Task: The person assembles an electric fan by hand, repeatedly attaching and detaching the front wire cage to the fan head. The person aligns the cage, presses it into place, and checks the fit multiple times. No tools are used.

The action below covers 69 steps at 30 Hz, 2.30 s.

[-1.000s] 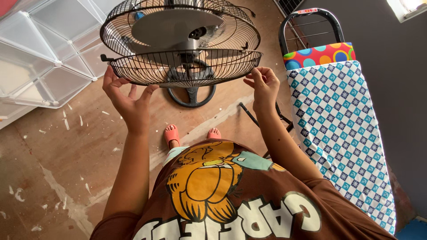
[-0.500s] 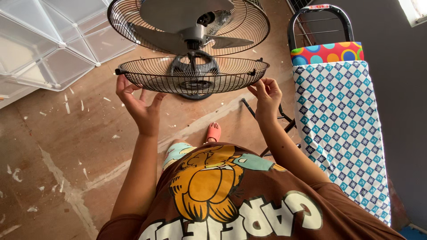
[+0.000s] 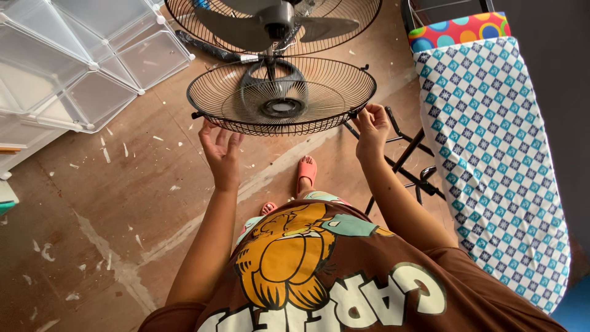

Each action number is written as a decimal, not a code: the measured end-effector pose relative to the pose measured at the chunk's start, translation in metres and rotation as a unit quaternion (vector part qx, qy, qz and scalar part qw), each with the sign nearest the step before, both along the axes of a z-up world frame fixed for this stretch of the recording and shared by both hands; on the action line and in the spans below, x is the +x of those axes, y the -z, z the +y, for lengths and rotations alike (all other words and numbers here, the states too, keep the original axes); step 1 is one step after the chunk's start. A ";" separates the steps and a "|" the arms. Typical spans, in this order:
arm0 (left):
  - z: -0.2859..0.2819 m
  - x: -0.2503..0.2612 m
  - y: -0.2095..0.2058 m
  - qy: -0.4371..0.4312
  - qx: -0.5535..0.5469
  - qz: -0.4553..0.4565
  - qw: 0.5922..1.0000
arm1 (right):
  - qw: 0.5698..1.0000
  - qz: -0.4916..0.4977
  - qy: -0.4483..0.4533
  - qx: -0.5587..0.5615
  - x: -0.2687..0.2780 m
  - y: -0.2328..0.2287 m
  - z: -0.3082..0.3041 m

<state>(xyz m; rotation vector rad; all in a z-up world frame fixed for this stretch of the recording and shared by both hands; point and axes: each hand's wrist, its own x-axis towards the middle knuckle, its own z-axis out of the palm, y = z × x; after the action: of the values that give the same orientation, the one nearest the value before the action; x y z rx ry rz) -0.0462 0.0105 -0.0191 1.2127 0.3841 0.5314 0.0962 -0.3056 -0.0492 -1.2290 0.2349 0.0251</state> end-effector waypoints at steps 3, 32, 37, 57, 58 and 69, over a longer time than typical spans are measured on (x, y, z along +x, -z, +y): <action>0.008 -0.017 0.005 0.033 -0.039 0.050 0.997 | 1.000 0.006 -0.001 -0.018 -0.012 0.001 0.001; 0.031 0.071 -0.034 -0.025 -0.119 0.029 0.992 | 0.995 -0.017 -0.005 -0.099 0.063 -0.046 0.027; 0.031 0.088 -0.031 -0.041 -0.143 0.051 0.988 | 0.996 -0.017 -0.013 -0.084 0.078 -0.038 0.029; 0.018 0.046 0.069 -0.101 -0.179 0.239 0.949 | 0.976 0.181 -0.036 -0.119 0.053 0.069 0.005; 0.019 0.045 0.069 -0.098 -0.178 0.234 0.951 | 0.975 0.184 -0.039 -0.117 0.052 0.069 0.004; 0.033 0.039 0.050 0.009 -0.146 0.028 0.989 | 0.990 0.109 -0.047 -0.074 0.050 0.030 0.004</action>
<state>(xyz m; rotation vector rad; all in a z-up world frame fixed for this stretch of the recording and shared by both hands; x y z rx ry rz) -0.0074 0.0439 -0.0690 0.9474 0.4809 0.4105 0.1458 -0.3014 -0.0796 -1.3852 0.3745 0.2281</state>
